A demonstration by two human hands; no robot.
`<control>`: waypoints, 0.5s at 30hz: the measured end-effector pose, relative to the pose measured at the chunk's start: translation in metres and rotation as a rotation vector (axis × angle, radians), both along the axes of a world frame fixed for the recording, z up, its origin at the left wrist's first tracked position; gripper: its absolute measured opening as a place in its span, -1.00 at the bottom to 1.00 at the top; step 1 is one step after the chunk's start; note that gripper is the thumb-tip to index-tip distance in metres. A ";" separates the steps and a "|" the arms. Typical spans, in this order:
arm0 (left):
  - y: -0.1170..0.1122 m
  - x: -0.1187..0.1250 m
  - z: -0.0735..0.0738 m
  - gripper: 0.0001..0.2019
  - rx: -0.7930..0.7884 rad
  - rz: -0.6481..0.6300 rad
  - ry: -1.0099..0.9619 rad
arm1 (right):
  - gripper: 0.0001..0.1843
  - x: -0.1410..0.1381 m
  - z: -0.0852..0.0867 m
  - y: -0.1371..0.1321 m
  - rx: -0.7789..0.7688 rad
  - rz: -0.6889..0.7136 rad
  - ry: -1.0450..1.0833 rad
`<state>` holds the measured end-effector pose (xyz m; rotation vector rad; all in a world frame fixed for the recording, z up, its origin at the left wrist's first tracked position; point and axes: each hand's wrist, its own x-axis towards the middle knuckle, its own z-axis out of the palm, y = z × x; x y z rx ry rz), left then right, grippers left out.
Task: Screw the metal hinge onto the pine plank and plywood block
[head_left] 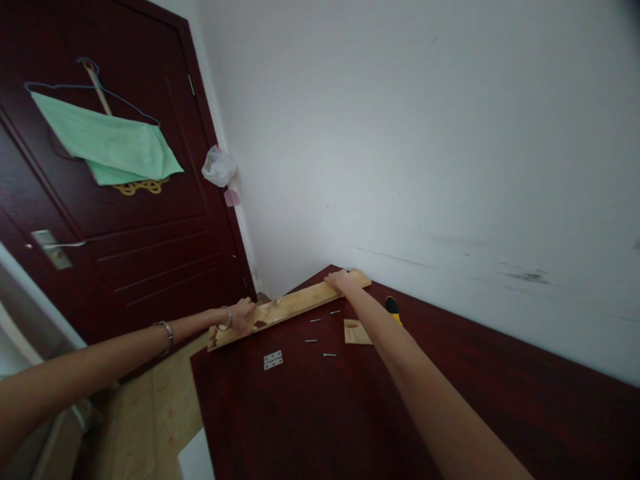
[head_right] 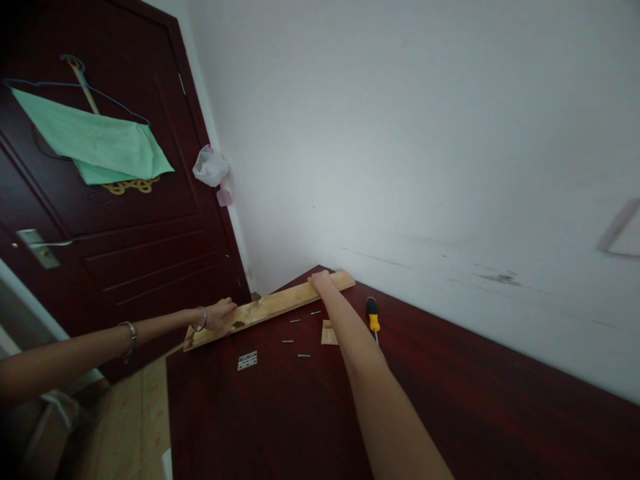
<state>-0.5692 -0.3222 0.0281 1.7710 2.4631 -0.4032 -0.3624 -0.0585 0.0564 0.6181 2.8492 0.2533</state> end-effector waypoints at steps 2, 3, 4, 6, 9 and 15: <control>-0.001 -0.003 0.012 -0.48 0.014 -0.002 0.025 | -0.65 0.004 0.006 -0.002 0.047 0.020 0.031; -0.002 -0.005 0.019 -0.46 0.028 -0.013 0.038 | -0.65 0.006 0.010 -0.003 0.070 0.027 0.047; -0.002 -0.007 0.027 -0.45 0.047 -0.032 0.053 | -0.66 0.010 0.014 -0.005 0.092 0.030 0.060; -0.002 -0.011 0.041 -0.42 0.099 -0.088 0.095 | -0.68 0.017 0.026 -0.009 0.135 0.032 0.082; 0.003 -0.015 0.064 -0.42 0.162 -0.147 0.161 | -0.51 0.033 0.047 -0.017 0.200 0.039 0.117; 0.032 -0.005 0.109 -0.34 0.215 -0.223 0.258 | -0.11 0.104 0.090 -0.040 0.301 0.089 0.197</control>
